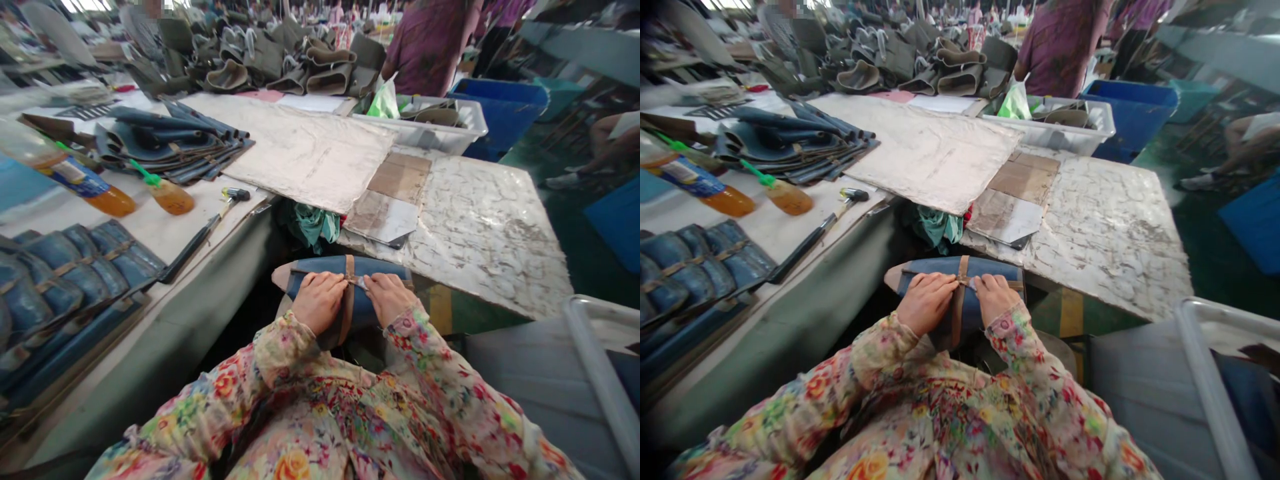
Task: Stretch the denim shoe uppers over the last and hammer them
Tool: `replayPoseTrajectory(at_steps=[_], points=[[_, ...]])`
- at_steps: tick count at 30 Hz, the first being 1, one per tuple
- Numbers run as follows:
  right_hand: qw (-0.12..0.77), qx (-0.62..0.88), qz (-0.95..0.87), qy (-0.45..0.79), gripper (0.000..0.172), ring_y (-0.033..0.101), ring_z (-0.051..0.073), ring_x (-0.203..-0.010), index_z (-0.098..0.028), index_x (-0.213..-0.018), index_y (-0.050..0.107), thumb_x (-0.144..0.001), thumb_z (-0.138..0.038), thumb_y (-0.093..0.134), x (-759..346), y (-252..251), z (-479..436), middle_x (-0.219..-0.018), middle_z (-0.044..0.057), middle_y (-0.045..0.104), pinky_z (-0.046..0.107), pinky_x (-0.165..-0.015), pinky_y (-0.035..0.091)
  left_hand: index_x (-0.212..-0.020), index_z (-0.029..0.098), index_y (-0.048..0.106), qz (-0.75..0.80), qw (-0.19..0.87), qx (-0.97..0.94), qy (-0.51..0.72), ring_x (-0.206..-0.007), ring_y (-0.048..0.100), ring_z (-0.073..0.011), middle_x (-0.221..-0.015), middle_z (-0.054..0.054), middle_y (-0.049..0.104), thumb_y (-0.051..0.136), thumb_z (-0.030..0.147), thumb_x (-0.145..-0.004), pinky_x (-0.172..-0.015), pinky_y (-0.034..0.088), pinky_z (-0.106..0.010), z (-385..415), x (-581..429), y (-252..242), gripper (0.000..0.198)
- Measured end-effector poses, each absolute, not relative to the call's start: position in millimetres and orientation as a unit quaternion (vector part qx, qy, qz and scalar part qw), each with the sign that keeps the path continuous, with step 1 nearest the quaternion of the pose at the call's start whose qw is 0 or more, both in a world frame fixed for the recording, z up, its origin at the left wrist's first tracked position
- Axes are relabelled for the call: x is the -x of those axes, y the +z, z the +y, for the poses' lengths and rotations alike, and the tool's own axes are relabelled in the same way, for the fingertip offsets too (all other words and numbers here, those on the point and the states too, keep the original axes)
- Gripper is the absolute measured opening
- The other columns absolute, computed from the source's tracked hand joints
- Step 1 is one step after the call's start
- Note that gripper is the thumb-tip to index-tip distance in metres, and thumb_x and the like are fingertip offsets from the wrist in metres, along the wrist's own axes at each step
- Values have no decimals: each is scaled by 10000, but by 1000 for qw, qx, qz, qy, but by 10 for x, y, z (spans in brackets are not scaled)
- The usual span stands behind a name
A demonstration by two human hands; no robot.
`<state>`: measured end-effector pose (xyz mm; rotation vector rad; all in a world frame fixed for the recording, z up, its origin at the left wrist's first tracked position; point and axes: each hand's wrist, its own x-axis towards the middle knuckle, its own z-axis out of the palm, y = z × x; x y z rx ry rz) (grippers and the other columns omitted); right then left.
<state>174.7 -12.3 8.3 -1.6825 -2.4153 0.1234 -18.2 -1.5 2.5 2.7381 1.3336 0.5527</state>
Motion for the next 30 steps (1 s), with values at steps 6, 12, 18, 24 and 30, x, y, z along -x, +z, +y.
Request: replayPoseTrajectory(at_steps=[6, 12, 18, 24, 30], points=[[152, 518, -837, 87, 308, 474, 203, -958, -214, -1093, 608, -849, -230, 421, -1945, 77, -115, -1080, 55, 584, 342, -863, 439, -1106, 205, 577, 468, -8, -859, 207, -1061, 507, -176, -1148, -47, 605, 383, 237, -887, -886, 315, -341, -56, 296, -35, 294], [191, 488, -846, 94, 306, 476, 191, -967, -221, -1103, 610, -847, -227, 444, -1727, 231, 34, -1094, 37, 581, 330, -905, 415, -1116, 198, 559, 461, -2, -866, 196, -1063, 504, -173, -1160, -49, 593, 385, 211, -880, -865, 325, -336, -64, 315, -25, 293], [140, 459, -871, 105, 293, 463, 189, -958, -247, -1084, 613, -861, -225, 425, -1528, 136, 104, -1077, 36, 582, 304, -849, 443, -1173, 187, 518, 459, 6, -870, 179, -1075, 489, -180, -1169, -54, 580, 387, 222, -884, -862, 322, -338, -56, 364, -24, 319], [121, 435, -884, 120, 287, 457, 189, -935, -215, -1086, 607, -868, -238, 421, -1366, 130, 201, -1059, 43, 580, 299, -828, 446, -1171, 181, 521, 461, -4, -870, 174, -1057, 500, -180, -1149, -65, 589, 386, 208, -882, -850, 330, -327, -35, 511, 11, 320], [93, 421, -893, 131, 269, 453, 181, -953, -216, -1070, 606, -875, -229, 420, -1069, 215, 291, -1081, 43, 566, 285, -826, 431, -1140, 185, 536, 494, -19, -852, 172, -1043, 512, -181, -1114, -62, 606, 381, 217, -887, -861, 327, -330, -23, 754, 10, 299]])
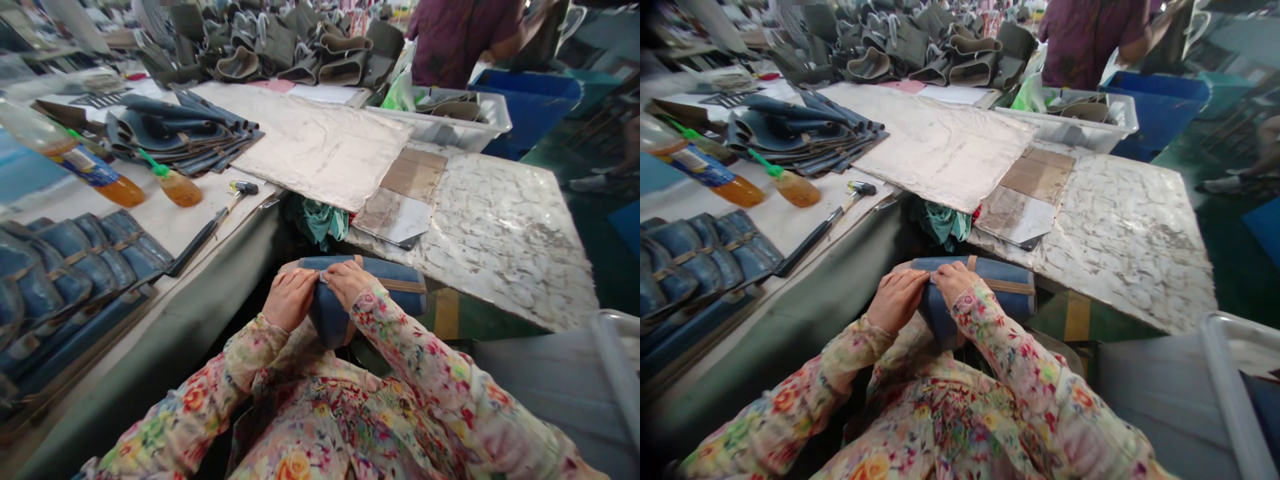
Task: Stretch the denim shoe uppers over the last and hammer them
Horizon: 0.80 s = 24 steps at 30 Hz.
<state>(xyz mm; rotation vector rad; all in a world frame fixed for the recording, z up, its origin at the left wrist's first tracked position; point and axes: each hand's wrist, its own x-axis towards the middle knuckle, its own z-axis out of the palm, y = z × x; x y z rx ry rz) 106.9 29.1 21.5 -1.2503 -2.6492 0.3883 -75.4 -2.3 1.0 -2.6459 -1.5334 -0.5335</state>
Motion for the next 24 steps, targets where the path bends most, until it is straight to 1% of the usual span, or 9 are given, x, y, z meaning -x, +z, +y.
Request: replayPoseTrajectory(at_steps=[3, 9, 14, 18, 21, 24], points=[[87, 411, -896, 143, 271, 448, 177, -956, -214, -1057, 604, -891, -236, 392, -899, 241, 337, -1074, 42, 566, 281, -811, 430, -1132, 196, 540, -520, 24, 837, -170, -1039, 512, -186, -1119, -55, 604, 393, 236, -886, -863, 326, -337, -40, 889, -6, 289], [85, 391, -906, 138, 239, 457, 196, -929, -218, -1005, 609, -878, -239, 408, -646, 211, 438, -1053, 33, 565, 270, -677, 441, -1075, 192, 569, -585, 13, 793, -173, -1033, 498, -209, -1101, -57, 600, 411, 310, -882, -884, 338, -356, -60, 1023, -42, 276], [91, 396, -904, 131, 225, 466, 187, -924, -237, -990, 621, -868, -240, 432, -710, 213, 432, -1060, 21, 572, 281, -732, 438, -1128, 190, 539, -598, -2, 783, -173, -1051, 477, -209, -1159, -65, 563, 415, 313, -878, -887, 351, -350, -74, 983, -53, 305], [77, 424, -895, 113, 240, 460, 188, -937, -247, -1031, 619, -857, -237, 455, -983, 214, 390, -1063, 26, 576, 298, -783, 433, -1187, 218, 506, -568, -12, 805, -172, -1096, 455, -192, -1217, -44, 532, 409, 207, -865, -903, 338, -348, -85, 932, -51, 337], [56, 438, -892, 94, 247, 459, 189, -920, -245, -1024, 628, -854, -222, 451, -1277, 199, 336, -1044, 37, 585, 311, -806, 435, -1165, 203, 526, -556, -9, 813, -170, -1095, 454, -198, -1187, -36, 559, 412, 148, -839, -916, 324, -365, -72, 884, -35, 350], [74, 442, -891, 69, 258, 470, 188, -904, -233, -1030, 628, -862, -216, 434, -1549, 168, 254, -1034, 43, 595, 313, -821, 442, -1136, 195, 553, -549, -3, 817, -175, -1068, 468, -205, -1145, -37, 583, 413, 148, -834, -931, 316, -377, -47, 820, -19, 336]])
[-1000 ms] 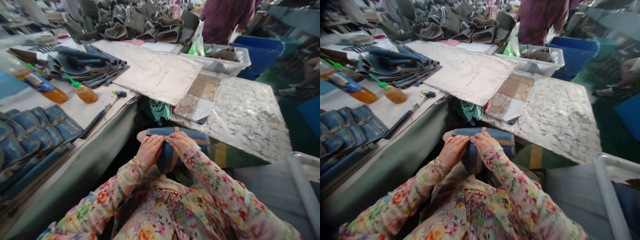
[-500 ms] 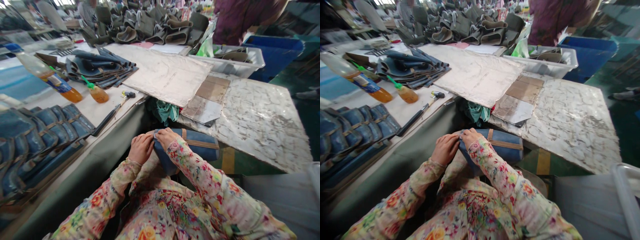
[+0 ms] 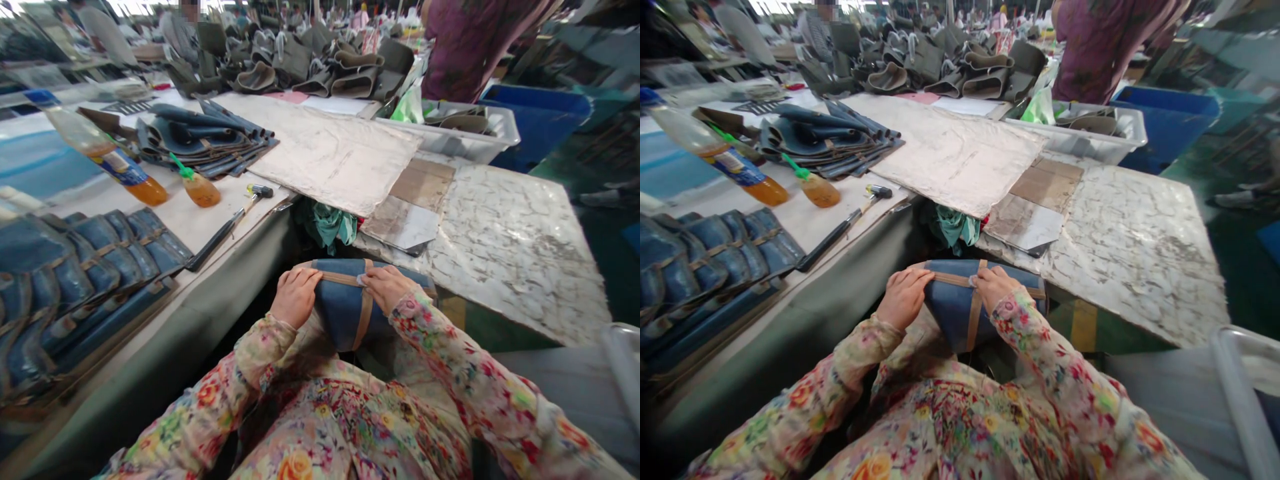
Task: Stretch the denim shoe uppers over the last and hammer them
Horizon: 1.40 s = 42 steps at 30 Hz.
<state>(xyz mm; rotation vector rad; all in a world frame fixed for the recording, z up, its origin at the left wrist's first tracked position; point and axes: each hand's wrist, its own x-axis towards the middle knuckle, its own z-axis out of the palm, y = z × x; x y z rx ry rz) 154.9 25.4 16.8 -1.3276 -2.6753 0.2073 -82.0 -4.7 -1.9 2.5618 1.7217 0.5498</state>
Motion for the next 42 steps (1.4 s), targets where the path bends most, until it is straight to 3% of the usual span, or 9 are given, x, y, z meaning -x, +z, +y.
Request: replayPoseTrajectory(at_steps=[10, 22, 31, 36, 42], points=[[272, 460, -845, 30, 294, 535, 174, -941, -221, -1114, 596, -877, -260, 427, -1876, -146, -70, -1052, 48, 611, 314, -846, 468, -1184, 143, 515, 468, 64, -865, 170, -1080, 446, -200, -1167, -68, 546, 393, 180, -856, -962, 347, -347, -81, 288, -35, 352], [234, 496, -826, 131, 299, 529, 177, -942, -234, -1085, 622, -858, -268, 431, -1901, -31, -60, -1051, 47, 610, 330, -865, 463, -1165, 178, 519, 429, 99, -885, 151, -1054, 471, -179, -1129, -54, 571, 390, 160, -866, -899, 374, -344, -2, 69, 38, 327], [103, 513, -849, 75, 306, 476, 214, -890, -216, -1060, 616, -845, -172, 403, -1749, 136, -56, -1025, 82, 591, 323, -732, 468, -1097, 161, 541, 417, 71, -903, 71, -1062, 472, -181, -1171, -55, 555, 387, 169, -875, -869, 385, -331, 60, -3, 191, 270], [149, 483, -856, 108, 279, 508, 191, -886, -240, -1021, 637, -850, -221, 417, -1839, 59, -13, -1023, 61, 599, 320, -791, 471, -1111, 148, 542, 404, 67, -909, 81, -1082, 470, -176, -1195, -69, 550, 394, 155, -866, -879, 392, -329, 57, -5, 140, 287], [254, 504, -819, 101, 296, 545, 180, -935, -228, -1082, 623, -860, -278, 433, -1928, -132, -134, -1043, 51, 613, 331, -846, 479, -1090, 224, 577, 425, 81, -890, 145, -1052, 502, -158, -1138, -23, 594, 410, 250, -875, -906, 396, -330, 103, 295, 71, 274]])
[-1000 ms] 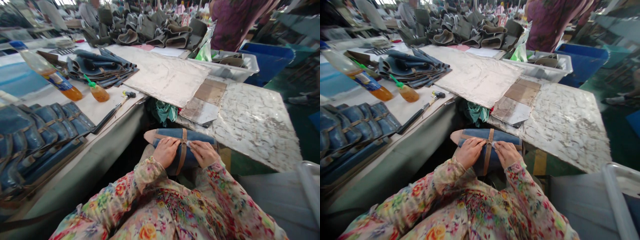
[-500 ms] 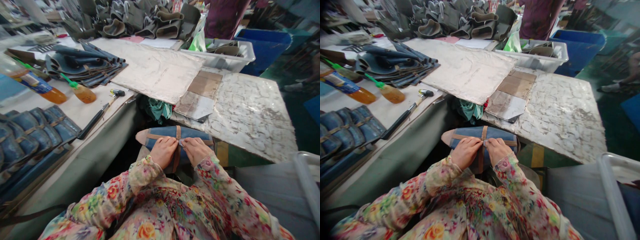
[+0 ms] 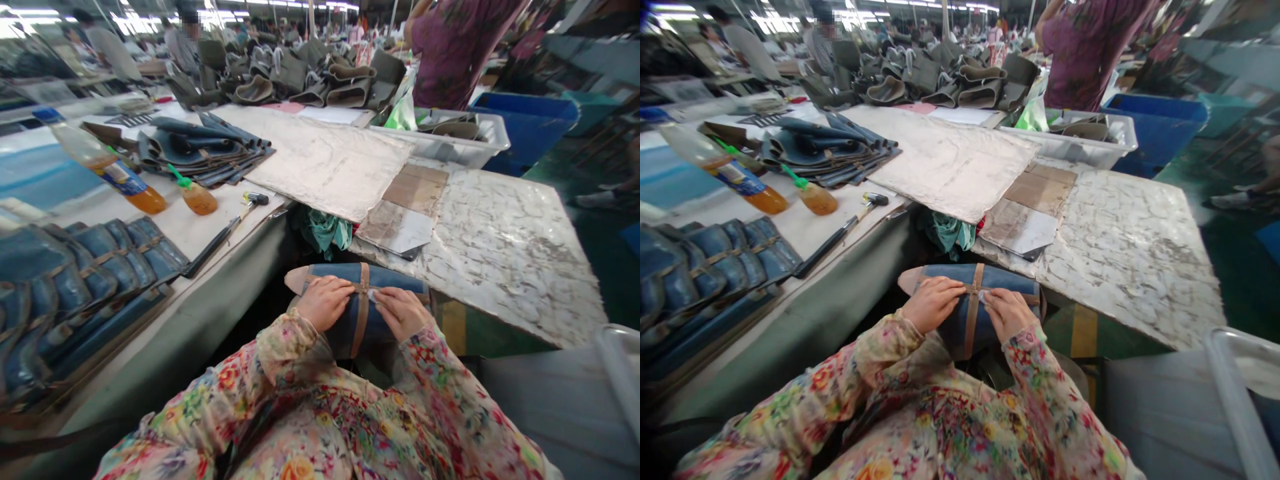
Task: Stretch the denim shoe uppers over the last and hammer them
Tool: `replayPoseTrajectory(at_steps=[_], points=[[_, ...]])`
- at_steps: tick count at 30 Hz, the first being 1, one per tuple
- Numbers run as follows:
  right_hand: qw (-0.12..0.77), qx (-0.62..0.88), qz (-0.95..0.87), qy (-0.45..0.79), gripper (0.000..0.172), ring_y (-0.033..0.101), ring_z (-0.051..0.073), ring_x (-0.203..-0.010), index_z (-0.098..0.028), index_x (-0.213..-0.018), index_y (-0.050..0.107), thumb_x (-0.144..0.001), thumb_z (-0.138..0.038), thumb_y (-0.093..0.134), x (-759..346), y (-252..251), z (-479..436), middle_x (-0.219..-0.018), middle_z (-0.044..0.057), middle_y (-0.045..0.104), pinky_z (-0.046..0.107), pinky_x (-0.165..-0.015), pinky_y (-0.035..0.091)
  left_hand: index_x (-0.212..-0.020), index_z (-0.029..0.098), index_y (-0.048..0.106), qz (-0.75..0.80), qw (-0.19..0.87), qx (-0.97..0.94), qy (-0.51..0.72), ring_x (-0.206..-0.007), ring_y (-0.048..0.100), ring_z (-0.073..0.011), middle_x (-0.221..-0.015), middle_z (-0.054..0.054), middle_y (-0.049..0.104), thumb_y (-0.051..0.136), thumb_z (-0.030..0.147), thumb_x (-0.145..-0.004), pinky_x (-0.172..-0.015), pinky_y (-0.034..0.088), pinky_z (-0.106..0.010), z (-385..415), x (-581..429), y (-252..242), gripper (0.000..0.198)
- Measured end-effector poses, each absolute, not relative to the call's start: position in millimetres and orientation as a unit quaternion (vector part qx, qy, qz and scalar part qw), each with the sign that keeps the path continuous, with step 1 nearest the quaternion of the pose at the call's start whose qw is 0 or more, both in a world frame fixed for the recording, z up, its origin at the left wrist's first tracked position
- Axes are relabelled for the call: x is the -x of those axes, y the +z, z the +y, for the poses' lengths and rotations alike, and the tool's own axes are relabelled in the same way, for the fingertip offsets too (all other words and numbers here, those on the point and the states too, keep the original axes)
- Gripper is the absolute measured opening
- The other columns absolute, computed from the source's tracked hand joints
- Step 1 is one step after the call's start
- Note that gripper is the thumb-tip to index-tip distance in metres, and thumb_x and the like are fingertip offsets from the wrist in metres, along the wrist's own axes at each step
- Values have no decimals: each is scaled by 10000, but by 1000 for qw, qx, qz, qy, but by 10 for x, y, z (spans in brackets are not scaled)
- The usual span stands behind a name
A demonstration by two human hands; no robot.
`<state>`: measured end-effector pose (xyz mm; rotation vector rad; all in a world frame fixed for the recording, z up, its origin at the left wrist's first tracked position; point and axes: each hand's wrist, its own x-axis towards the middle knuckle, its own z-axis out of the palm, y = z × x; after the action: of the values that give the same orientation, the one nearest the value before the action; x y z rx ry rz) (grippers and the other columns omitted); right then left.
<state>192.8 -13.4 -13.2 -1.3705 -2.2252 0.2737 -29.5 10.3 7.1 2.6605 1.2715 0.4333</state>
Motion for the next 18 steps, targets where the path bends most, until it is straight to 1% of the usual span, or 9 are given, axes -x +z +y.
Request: replayPoseTrajectory(at_steps=[2, 4, 7, 8, 9, 12, 14, 16, 18], points=[[257, 503, -820, 94, 296, 557, 182, -936, -248, -1086, 622, -855, -298, 444, -1987, -188, -177, -1041, 45, 618, 336, -844, 486, -992, 213, 620, 468, 53, -868, 157, -986, 537, -146, -1049, -18, 630, 419, 278, -871, -890, 413, -301, 225, 596, 166, 243], [259, 509, -816, 86, 293, 564, 184, -933, -263, -1081, 625, -852, -315, 450, -2052, -234, -219, -1035, 41, 622, 339, -836, 491, -946, 201, 626, 548, -8, -819, 172, -942, 555, -137, -996, -12, 637, 433, 286, -862, -863, 429, -272, 378, 1012, 313, 227], [274, 522, -804, 77, 301, 561, 189, -937, -259, -1082, 624, -857, -334, 439, -2112, -287, -273, -1029, 43, 621, 342, -832, 489, -1055, 104, 566, 644, -75, -732, 208, -1001, 528, -243, -1067, -121, 577, 418, 279, -853, -873, 414, -410, 596, 1717, 483, 305], [279, 524, -801, 76, 303, 559, 191, -939, -259, -1083, 623, -858, -337, 436, -2117, -301, -285, -1028, 43, 620, 343, -834, 487, -1043, 80, 562, 674, -96, -699, 218, -999, 522, -285, -1050, -152, 566, 421, 285, -843, -847, 412, -462, 656, 1927, 496, 319], [283, 526, -798, 75, 302, 557, 191, -938, -260, -1081, 624, -858, -339, 438, -2115, -312, -293, -1026, 43, 619, 342, -835, 486, -992, 88, 579, 703, -110, -668, 220, -978, 528, -300, -997, -144, 577, 442, 320, -828, -815, 423, -471, 710, 2109, 485, 315], [288, 538, -789, 67, 292, 558, 193, -934, -260, -1074, 628, -851, -332, 452, -2095, -326, -293, -1026, 44, 618, 345, -831, 489, -798, 104, 599, 737, -125, -628, 217, -908, 547, -301, -829, -116, 592, 452, 411, -802, -746, 449, -447, 842, 2439, 361, 340], [285, 537, -792, 63, 291, 564, 191, -926, -262, -1077, 627, -846, -331, 464, -2097, -324, -286, -1024, 44, 622, 347, -825, 495, -712, 140, 590, 730, -132, -630, 231, -847, 565, -290, -757, -117, 586, 435, 426, -798, -701, 456, -417, 898, 2489, 299, 337], [280, 527, -800, 61, 291, 574, 186, -911, -270, -1082, 625, -843, -336, 474, -2117, -317, -290, -1013, 41, 630, 342, -816, 502, -668, 180, 581, 708, -119, -649, 253, -745, 580, -278, -659, -110, 566, 424, 427, -793, -637, 451, -391, 894, 2435, 320, 319], [282, 525, -801, 59, 293, 579, 184, -906, -270, -1087, 624, -843, -335, 475, -2143, -311, -307, -1006, 41, 634, 337, -814, 505, -675, 202, 580, 695, -67, -669, 255, -643, 570, -262, -567, -83, 533, 409, 445, -796, -580, 431, -362, 794, 2294, 414, 322]])
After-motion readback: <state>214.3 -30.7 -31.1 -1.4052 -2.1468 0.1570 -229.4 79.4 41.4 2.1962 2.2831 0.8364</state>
